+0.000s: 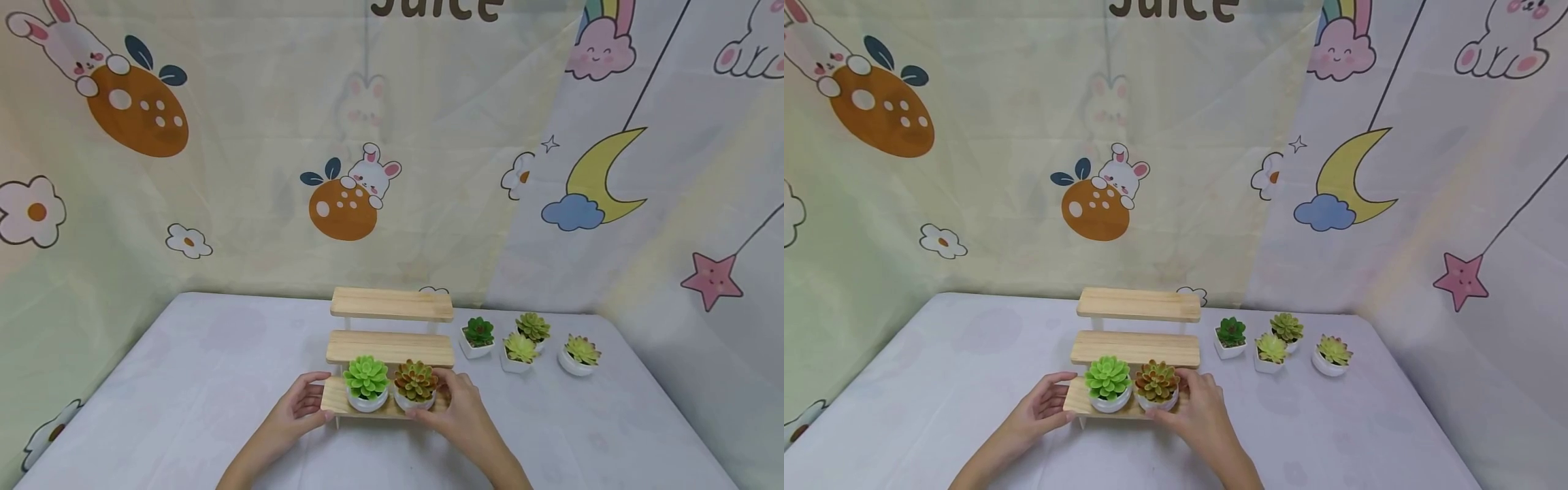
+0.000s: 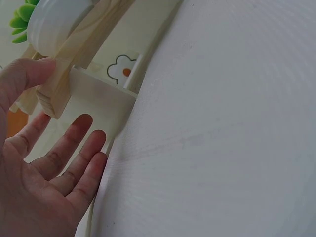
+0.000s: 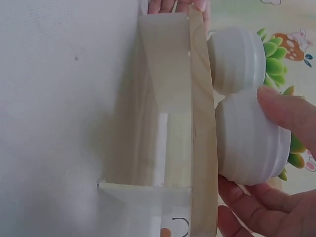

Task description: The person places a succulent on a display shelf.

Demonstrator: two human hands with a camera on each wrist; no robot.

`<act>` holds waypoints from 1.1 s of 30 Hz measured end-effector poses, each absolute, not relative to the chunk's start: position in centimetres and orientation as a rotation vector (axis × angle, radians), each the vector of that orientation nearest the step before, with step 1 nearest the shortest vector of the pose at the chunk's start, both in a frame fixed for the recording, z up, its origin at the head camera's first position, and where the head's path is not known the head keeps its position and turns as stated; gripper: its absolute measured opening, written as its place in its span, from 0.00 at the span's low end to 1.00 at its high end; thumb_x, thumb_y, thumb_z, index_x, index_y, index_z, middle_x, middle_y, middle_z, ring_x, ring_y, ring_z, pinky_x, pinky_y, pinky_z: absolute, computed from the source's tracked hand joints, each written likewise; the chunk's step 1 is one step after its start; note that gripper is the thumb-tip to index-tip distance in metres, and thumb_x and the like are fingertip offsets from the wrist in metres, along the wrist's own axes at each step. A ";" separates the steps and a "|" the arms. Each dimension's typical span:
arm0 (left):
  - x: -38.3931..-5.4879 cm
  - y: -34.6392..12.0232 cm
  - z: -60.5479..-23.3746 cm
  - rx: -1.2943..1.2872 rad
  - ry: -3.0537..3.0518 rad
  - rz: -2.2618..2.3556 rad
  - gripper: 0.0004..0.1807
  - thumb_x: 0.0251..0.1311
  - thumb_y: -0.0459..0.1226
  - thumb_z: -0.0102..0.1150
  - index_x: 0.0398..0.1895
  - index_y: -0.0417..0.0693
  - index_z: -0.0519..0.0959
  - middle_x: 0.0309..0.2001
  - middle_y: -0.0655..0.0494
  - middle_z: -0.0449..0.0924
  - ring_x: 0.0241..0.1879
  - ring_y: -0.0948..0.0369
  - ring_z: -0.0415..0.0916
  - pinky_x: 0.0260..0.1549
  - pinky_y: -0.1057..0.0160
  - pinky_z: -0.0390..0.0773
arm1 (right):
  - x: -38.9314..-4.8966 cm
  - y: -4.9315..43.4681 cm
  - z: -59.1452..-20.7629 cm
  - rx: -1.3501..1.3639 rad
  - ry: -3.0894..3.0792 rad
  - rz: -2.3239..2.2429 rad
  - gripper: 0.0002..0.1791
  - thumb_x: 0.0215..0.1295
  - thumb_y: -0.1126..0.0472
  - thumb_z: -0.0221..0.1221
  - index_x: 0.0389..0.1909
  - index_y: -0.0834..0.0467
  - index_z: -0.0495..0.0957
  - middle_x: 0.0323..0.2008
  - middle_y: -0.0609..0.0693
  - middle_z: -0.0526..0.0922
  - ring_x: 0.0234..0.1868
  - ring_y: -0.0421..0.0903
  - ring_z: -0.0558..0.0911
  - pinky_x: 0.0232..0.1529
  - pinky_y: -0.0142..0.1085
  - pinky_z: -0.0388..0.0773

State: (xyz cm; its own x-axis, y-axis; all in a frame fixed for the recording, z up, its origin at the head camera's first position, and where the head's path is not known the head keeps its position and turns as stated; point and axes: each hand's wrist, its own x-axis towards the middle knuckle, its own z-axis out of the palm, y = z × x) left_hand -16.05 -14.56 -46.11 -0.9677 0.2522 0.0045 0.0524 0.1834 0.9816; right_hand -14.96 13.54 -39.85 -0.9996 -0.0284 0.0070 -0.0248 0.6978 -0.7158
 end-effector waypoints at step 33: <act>-15.7 -14.5 -45.6 0.324 2.297 1.873 0.34 0.54 0.36 0.64 0.63 0.42 0.62 0.50 0.43 0.74 0.45 0.63 0.73 0.46 0.70 0.73 | -14.6 16.1 -38.2 -0.222 2.880 -1.385 0.35 0.41 0.47 0.72 0.52 0.52 0.73 0.43 0.45 0.79 0.49 0.46 0.72 0.52 0.48 0.69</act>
